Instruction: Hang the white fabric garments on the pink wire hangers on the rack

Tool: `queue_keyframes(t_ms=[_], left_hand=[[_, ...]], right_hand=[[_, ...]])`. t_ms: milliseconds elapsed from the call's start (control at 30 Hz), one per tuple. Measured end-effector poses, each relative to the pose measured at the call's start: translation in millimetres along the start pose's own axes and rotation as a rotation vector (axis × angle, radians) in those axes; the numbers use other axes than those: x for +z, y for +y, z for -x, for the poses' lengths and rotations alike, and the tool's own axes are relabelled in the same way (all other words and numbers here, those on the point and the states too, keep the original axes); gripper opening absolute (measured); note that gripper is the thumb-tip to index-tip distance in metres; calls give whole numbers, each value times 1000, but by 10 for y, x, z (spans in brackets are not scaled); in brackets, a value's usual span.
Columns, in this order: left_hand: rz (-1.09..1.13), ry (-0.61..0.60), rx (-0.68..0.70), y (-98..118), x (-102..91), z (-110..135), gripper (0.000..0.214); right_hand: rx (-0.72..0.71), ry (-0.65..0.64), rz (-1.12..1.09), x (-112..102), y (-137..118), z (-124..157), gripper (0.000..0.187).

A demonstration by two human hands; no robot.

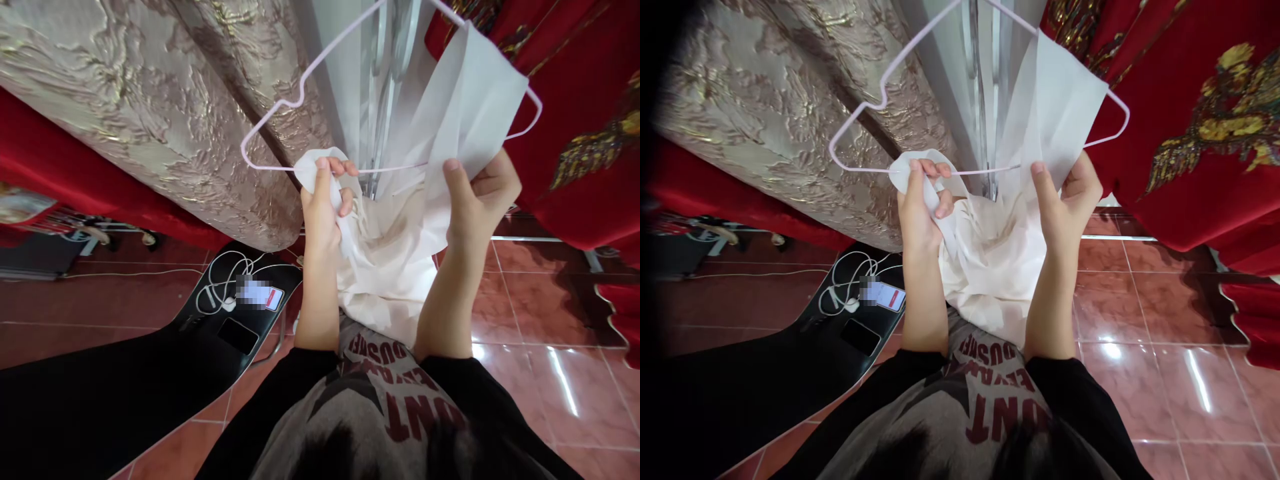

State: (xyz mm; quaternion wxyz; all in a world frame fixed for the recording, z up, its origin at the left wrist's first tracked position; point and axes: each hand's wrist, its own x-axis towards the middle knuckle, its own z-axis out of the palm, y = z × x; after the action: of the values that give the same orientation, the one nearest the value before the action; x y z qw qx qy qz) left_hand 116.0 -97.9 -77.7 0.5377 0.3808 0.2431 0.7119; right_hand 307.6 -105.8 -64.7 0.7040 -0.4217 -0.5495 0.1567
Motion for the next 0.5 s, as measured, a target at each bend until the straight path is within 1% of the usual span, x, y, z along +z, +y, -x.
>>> queue_keyframes(t_ms=[67,100,167,233,267,300,333,367,400,500], left_hand=[[20,-16,-1,-7,-15,-8,42],[36,-18,5,-11,-24,-12,41],[74,-13,21,-14,-41,-19,38],[94,5,36,-6,-52,-20,35],[94,13,37,2,-54,-17,35],[93,16,36,12,-52,-13,36],[90,17,29,24,-45,-6,36],[90,14,15,37,-34,3,36],[94,6,-13,50,-17,13,37],[110,-25,-108,78,43,43,36]], right_hand=[[-4,-21,-115,50,-90,-73,35],[15,-59,-141,75,-135,-113,36],[114,-198,-128,127,-224,-204,35],[232,-332,-100,176,-314,-316,25],[260,-353,-122,195,-364,-386,15],[262,-332,-179,207,-419,-468,5],[252,-281,-246,211,-479,-559,6],[250,-211,-312,205,-544,-657,15],[280,-144,-369,188,-611,-755,23],[483,-12,-505,80,-762,-988,51]])
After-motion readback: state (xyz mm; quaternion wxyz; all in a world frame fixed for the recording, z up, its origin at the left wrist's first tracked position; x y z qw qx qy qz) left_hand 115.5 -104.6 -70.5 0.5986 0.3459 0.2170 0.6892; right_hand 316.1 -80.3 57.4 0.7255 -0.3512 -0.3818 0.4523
